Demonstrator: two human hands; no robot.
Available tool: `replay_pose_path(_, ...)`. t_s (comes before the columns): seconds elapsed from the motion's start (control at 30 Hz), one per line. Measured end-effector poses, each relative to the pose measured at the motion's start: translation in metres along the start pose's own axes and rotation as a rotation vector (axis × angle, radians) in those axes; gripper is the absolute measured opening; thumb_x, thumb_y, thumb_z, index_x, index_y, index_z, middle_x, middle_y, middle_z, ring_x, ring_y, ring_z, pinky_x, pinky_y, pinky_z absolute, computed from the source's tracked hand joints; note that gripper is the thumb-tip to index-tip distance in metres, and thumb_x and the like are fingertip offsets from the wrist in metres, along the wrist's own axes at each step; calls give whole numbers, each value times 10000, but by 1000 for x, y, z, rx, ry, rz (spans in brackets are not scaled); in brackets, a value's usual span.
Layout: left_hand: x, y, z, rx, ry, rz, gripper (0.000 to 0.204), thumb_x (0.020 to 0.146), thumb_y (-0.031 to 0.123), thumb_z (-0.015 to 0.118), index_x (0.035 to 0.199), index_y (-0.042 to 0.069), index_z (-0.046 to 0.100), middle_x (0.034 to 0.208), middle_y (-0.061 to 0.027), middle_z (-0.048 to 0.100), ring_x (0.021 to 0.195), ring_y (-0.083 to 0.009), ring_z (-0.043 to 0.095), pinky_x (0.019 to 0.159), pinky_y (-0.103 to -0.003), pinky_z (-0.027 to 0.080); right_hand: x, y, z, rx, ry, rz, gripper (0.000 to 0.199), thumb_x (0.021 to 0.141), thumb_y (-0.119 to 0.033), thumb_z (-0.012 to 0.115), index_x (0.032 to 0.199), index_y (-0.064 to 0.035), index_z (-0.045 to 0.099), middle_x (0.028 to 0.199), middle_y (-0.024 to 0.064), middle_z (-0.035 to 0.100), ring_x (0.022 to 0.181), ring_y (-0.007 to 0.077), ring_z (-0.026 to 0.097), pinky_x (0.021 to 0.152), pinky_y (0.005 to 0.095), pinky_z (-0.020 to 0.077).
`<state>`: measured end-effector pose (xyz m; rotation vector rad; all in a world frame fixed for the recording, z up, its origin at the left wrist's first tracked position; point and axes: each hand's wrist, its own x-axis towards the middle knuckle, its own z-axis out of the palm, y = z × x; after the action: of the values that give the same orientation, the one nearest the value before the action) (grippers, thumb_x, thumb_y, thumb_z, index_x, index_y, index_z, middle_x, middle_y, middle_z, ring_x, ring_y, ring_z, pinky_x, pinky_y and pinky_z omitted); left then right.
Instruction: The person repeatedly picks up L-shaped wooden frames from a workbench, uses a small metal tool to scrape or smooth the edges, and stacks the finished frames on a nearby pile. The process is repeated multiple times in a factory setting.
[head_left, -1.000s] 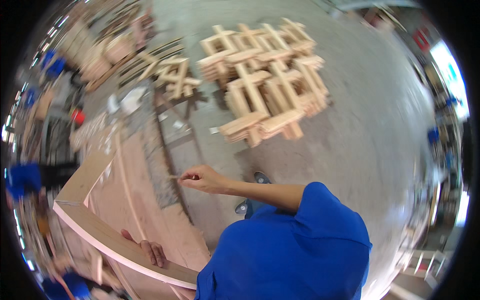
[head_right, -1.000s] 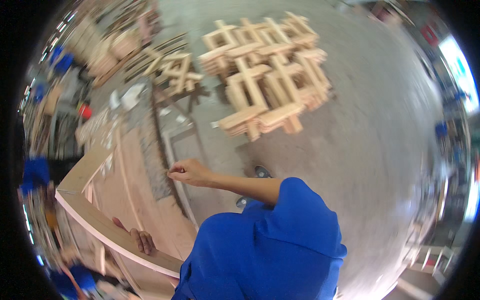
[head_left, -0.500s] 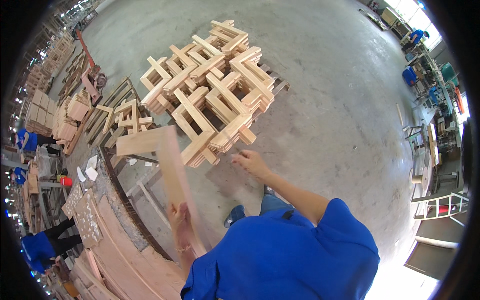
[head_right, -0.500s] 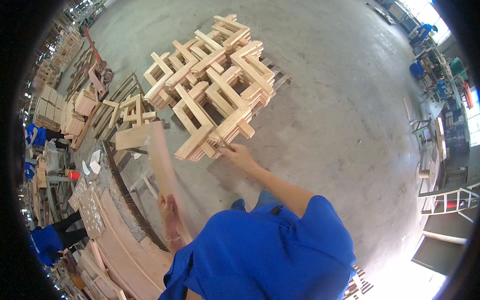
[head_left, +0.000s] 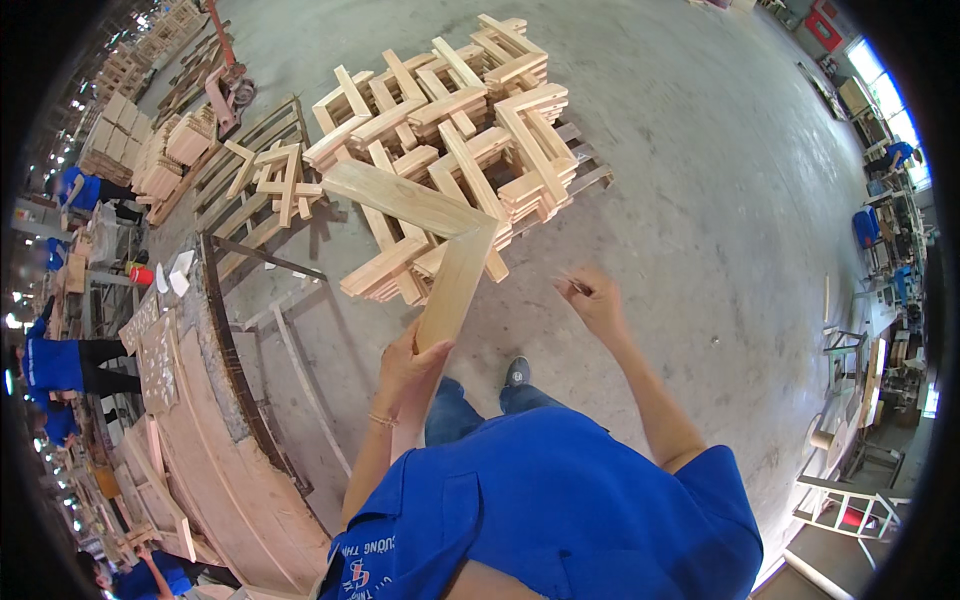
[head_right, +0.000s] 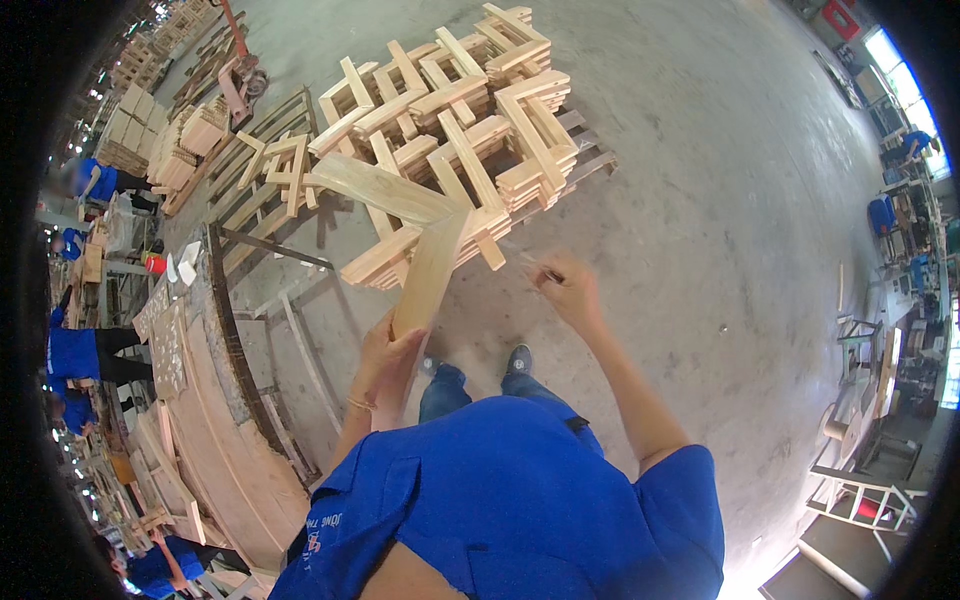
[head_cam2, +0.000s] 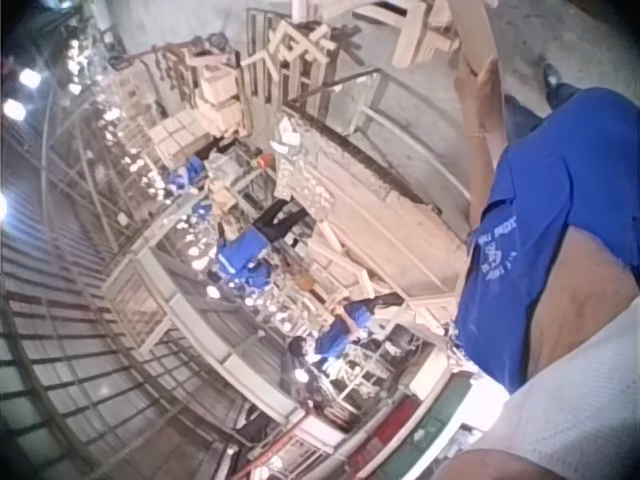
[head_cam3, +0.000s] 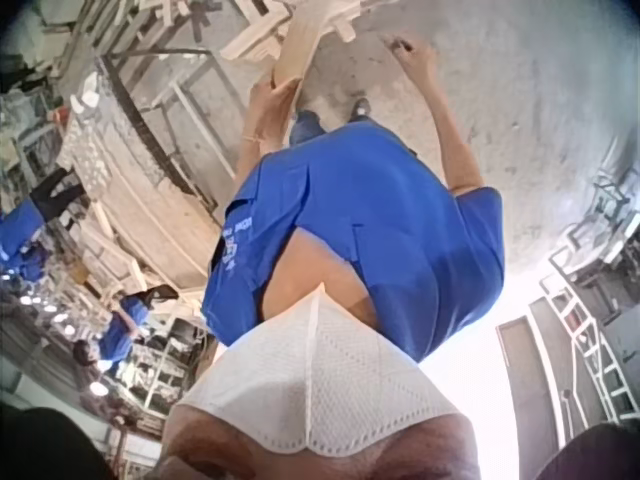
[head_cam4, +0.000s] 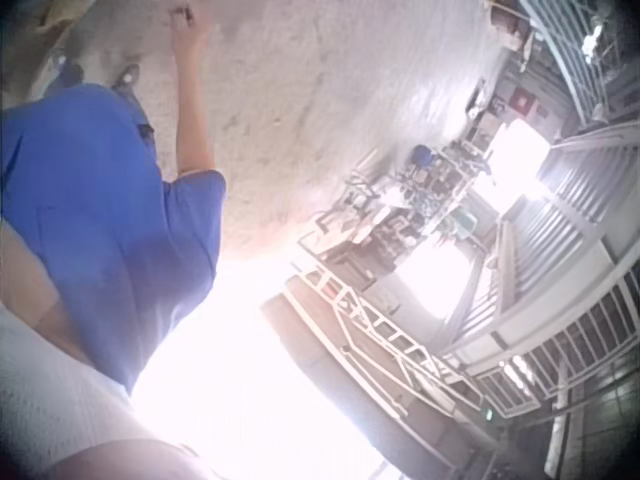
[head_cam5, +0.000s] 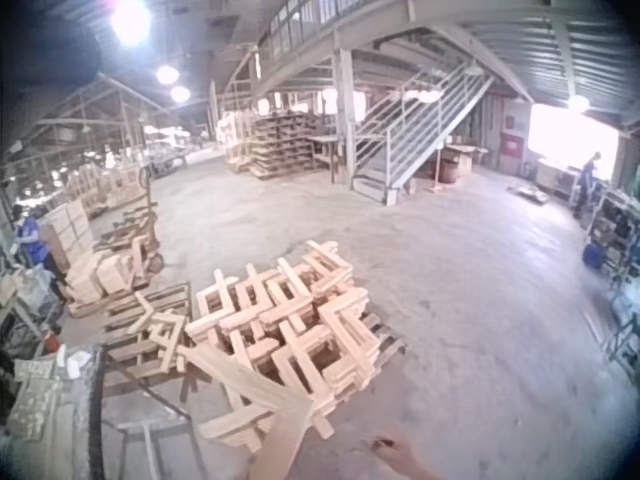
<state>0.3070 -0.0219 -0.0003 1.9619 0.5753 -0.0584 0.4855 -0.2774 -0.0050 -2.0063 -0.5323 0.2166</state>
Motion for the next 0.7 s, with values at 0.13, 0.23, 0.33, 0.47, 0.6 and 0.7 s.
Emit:
replay_pose_path(0.13,15,6,-3,196,-98,69,640,698,503,711,1171,102,554,910,-120,676,821,-254,653,771,-332,478,71,-12,-23,-207,-20,-323,217,734,-32,628,933,-111,667,902,78,643,755,241,604,651,331,467)
replay_pose_path(0.23,32,12,-8,345,-196,47,592,691,517,711,1086,102,561,820,-86,671,742,-241,646,691,-342,480,134,-38,-34,-171,-99,-255,167,817,-133,628,961,-61,670,876,97,657,738,219,590,652,308,456)
replay_pose_path(0.33,53,5,-7,436,-168,141,516,703,494,712,1005,105,559,714,-75,635,672,-234,625,650,-369,466,182,-48,-28,-117,-222,64,310,871,-295,588,972,-8,647,868,95,666,614,139,549,539,255,434)
replay_pose_path(0.47,91,2,-4,569,-51,158,443,716,407,725,943,87,522,779,-95,612,722,-259,619,647,-391,454,216,-45,-2,722,-244,394,496,900,-422,521,1089,35,562,951,131,651,440,33,344,376,173,279)
replay_pose_path(0.6,128,-4,-7,464,126,182,353,754,272,697,957,78,482,893,-102,590,765,-286,601,645,-398,449,242,-36,14,1254,-120,571,451,939,-362,466,1154,33,500,1065,170,610,419,3,223,347,136,220)
replay_pose_path(0.7,153,-12,-23,390,237,100,343,770,185,663,1038,83,474,909,-91,580,811,-295,586,697,-400,440,243,-23,10,1233,-154,577,381,933,-286,477,1149,26,509,1092,156,601,424,-3,237,351,143,220)
